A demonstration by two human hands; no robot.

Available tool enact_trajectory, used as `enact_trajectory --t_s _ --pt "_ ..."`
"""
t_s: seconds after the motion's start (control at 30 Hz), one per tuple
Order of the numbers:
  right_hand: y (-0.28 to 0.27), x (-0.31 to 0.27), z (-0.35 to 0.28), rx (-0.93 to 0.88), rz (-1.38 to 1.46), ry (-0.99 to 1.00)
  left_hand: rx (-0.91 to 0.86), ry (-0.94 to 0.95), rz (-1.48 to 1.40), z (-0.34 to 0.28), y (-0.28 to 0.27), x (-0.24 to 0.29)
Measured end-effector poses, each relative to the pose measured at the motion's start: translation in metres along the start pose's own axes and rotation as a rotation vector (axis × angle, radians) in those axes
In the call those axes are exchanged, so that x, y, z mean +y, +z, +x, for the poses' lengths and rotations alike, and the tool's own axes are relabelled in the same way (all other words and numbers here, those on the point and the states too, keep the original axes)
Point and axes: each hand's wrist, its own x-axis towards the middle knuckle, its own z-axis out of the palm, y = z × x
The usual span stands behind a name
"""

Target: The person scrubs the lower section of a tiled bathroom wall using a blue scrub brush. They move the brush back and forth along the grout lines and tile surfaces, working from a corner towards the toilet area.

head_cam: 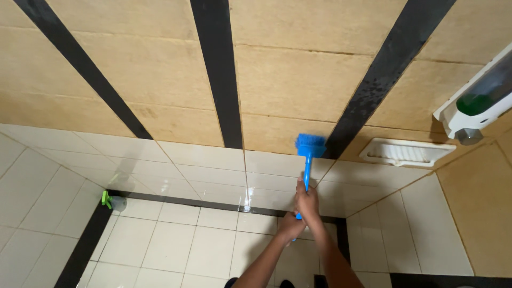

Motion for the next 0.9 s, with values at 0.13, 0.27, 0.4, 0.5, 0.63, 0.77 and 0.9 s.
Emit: enact_trajectory --t_s 0.13,0.27,0.4,0.5,0.63,0.77,0.9 --pt "0.002 0.006 -0.002 -0.003 -0.029 -0.018 -0.009 -0.006 -0.028 -0.012 -0.004 0.006" --pt "0.003 0.004 -0.004 0.029 -0.054 0.06 -0.048 -0.087 -0.085 -0.017 -0.003 0.01" --pt "-0.002 -0.006 -0.002 0.005 0.091 0.047 -0.074 -0.012 -0.039 -0.003 0.0 0.005" --pt "-0.011 -0.011 0.007 -0.012 0.066 -0.059 -0.024 -0.021 0.075 -0.012 0.003 0.039" --pt "-0.015 -0.037 -0.005 0.063 -0.083 -0.096 -0.052 0.132 0.007 0.002 0.013 0.037" --pt "-0.021 -0.018 0.007 0.034 -0.034 -0.057 -0.039 0.014 0.021 0.0 0.017 0.037" --pt "-0.025 0.003 0.013 0.007 -0.015 -0.043 -0.031 -0.015 0.048 0.011 0.021 0.004"
